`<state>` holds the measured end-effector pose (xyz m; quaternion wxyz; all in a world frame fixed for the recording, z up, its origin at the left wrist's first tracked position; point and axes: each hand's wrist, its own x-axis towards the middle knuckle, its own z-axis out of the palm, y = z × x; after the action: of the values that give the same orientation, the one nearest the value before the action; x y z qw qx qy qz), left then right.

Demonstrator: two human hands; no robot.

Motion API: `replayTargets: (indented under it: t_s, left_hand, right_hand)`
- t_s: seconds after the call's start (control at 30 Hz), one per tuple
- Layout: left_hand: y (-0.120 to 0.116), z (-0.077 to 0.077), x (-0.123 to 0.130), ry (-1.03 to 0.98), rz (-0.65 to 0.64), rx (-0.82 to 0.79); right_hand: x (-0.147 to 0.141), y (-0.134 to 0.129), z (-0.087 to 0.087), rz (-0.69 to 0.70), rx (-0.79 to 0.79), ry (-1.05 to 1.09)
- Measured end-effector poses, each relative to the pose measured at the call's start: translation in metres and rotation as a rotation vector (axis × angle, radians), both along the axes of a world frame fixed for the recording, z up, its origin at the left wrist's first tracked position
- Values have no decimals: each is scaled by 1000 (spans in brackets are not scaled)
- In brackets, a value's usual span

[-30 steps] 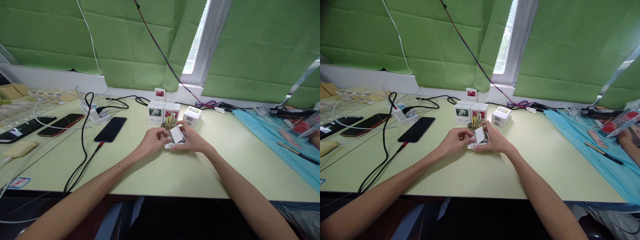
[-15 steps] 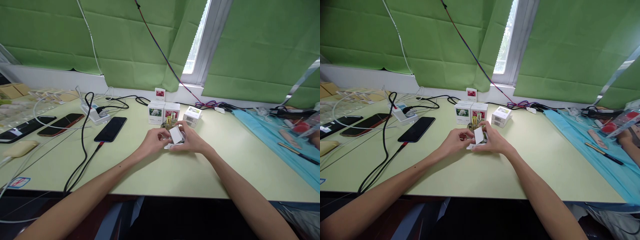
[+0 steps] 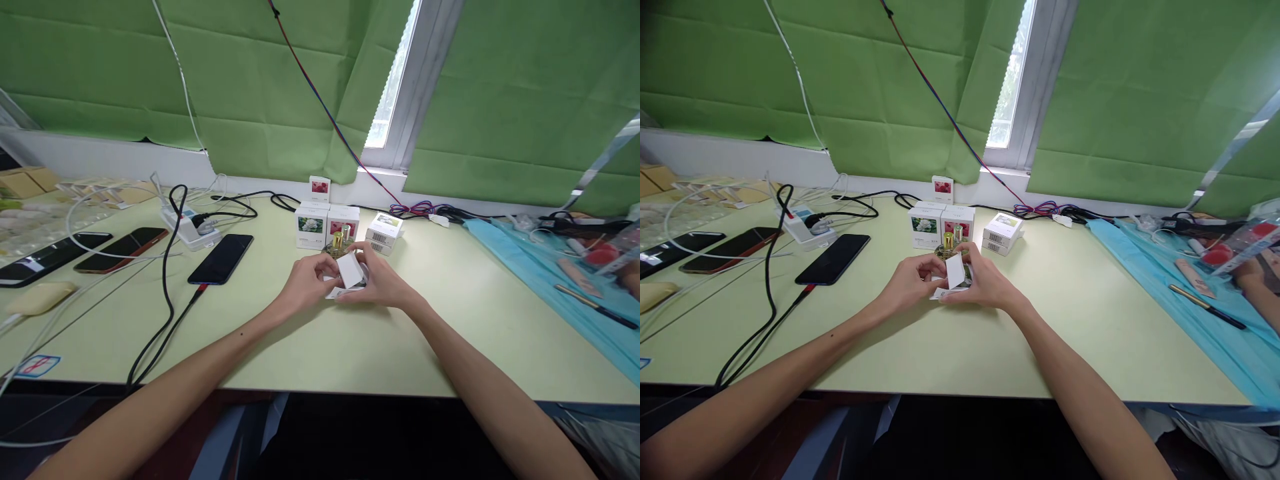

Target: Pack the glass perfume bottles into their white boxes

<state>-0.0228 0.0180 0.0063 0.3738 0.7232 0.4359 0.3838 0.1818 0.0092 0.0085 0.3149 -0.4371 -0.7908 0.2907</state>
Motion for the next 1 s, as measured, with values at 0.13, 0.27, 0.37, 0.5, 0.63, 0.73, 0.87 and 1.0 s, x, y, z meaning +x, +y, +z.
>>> replayTargets:
  t_s: [0.13,0.27,0.37,0.5,0.63,0.73,0.87,1.0]
  left_hand:
    - [-1,1,1,9,18,3]
    - [-2,1,2,26,22,23]
    - [-2,1,1,48,22,46]
    - [-3,4,0,70,19,67]
    - [-3,10,-2,80,21,84]
    - [-2,13,-5,54,42,122]
    - [-1,14,-8,-53,102,161]
    - [-2,14,-7,-124,143,170]
  right_hand:
    - [-2,-1,1,-1,-6,9]
    - [-2,-2,0,-12,-4,4]
    - [-3,-2,1,-20,0,1]
    - [-4,-3,2,-16,-7,41]
    - [-5,-3,3,-17,-9,118]
    - [-5,-3,3,-58,5,162]
    - [-8,-3,3,-103,4,220]
    - [-12,-6,5,-104,17,274]
